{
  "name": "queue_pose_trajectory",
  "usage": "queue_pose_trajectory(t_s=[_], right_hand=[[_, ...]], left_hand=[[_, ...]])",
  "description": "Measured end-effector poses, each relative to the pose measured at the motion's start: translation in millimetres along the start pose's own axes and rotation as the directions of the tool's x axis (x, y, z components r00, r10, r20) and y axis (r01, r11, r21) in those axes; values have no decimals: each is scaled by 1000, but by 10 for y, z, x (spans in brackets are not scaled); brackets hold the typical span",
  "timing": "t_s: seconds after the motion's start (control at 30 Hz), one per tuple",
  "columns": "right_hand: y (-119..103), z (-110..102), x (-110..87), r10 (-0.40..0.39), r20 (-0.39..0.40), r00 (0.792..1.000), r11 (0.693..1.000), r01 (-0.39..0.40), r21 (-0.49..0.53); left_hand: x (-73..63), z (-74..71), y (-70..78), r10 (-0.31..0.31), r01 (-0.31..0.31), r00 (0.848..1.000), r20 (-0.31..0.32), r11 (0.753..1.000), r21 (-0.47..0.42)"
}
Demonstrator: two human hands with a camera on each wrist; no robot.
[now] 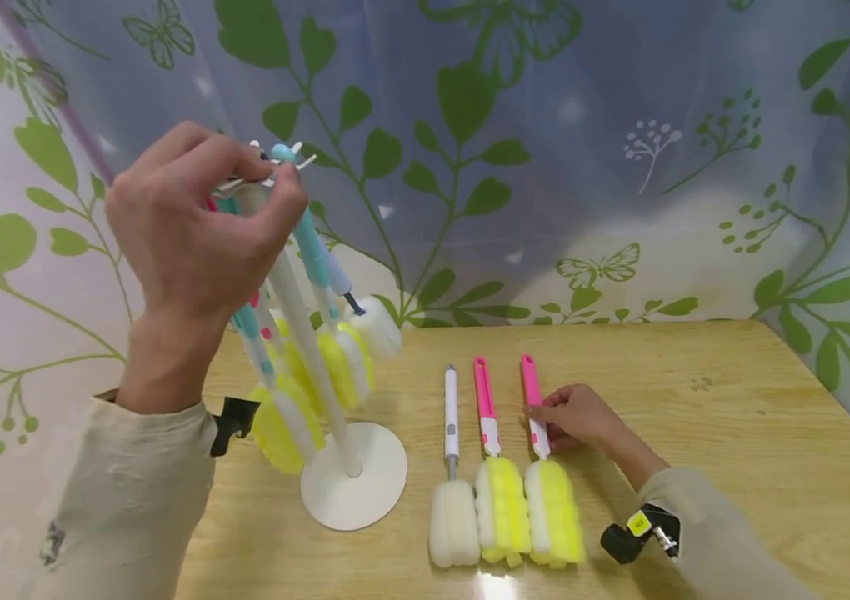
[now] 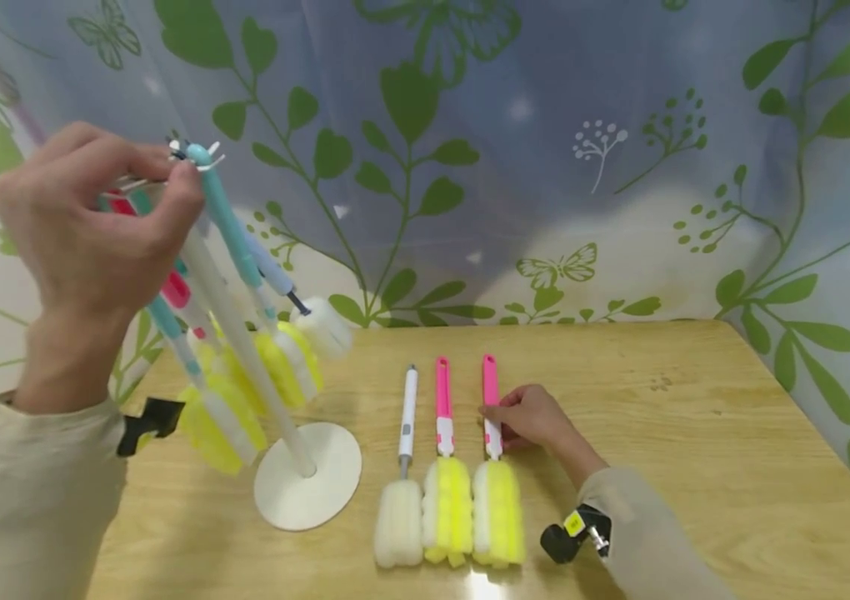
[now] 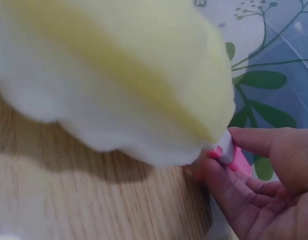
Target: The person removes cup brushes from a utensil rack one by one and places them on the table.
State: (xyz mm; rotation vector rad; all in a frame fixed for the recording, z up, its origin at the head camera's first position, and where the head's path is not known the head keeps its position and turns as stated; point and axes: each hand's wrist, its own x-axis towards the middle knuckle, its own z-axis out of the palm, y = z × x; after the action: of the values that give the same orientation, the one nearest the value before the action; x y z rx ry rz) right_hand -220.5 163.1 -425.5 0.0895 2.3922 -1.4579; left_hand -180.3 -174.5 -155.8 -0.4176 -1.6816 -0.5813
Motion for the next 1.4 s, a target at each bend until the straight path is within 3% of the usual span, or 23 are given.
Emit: queue_pose_trajectory(t_s=[0.1,0.27,0.57,0.7,0.83,0.97,1.03,1.1,1.17,1.3,1.33,1.4], right_hand=[[15,3,-7,0,6,1000,1000,0,14],[33,19,-14,-24,14,1000,1000,24,5],[57,-4,-40,-55,32,998,998,56,-2],[22,-75,-67,-97,15,995,995,97,-32],[-128,-172,-109,-191,-17,981,982,191,-17],[-467,-220,-197,-291,-2,957,953,290,92],[-717,-202,-280,-363,13,932,924,358,136],[-1004,-146,-388,-451,31,892,883,441,160],[-1307,-50,-516,-557,62,829,822,538,186],[-1845,233,-753,-729,117,674,680,694,238],[-1951,306,-805,-754,124,645,654,718,239],[-2116,449,-891,-784,121,609,619,751,230]], left_hand=[[1,-3,-17,-16,18,1000,16,994,-106],[2,-15,-69,-58,75,996,68,957,-279],[21,-34,-136,-18,68,994,111,880,-471],[38,-37,-120,37,-3,996,78,918,-396],[49,-103,-35,106,-91,991,79,982,-166],[3,-152,81,141,-145,987,75,988,51],[-25,-125,122,151,-154,987,46,984,88],[-47,-83,142,149,-150,989,15,984,99],[-60,-48,143,145,-142,989,-14,984,105],[-71,-23,124,144,-136,988,-61,984,119],[-72,-21,121,143,-134,987,-77,984,119],[-76,-23,120,144,-131,984,-102,984,119]])
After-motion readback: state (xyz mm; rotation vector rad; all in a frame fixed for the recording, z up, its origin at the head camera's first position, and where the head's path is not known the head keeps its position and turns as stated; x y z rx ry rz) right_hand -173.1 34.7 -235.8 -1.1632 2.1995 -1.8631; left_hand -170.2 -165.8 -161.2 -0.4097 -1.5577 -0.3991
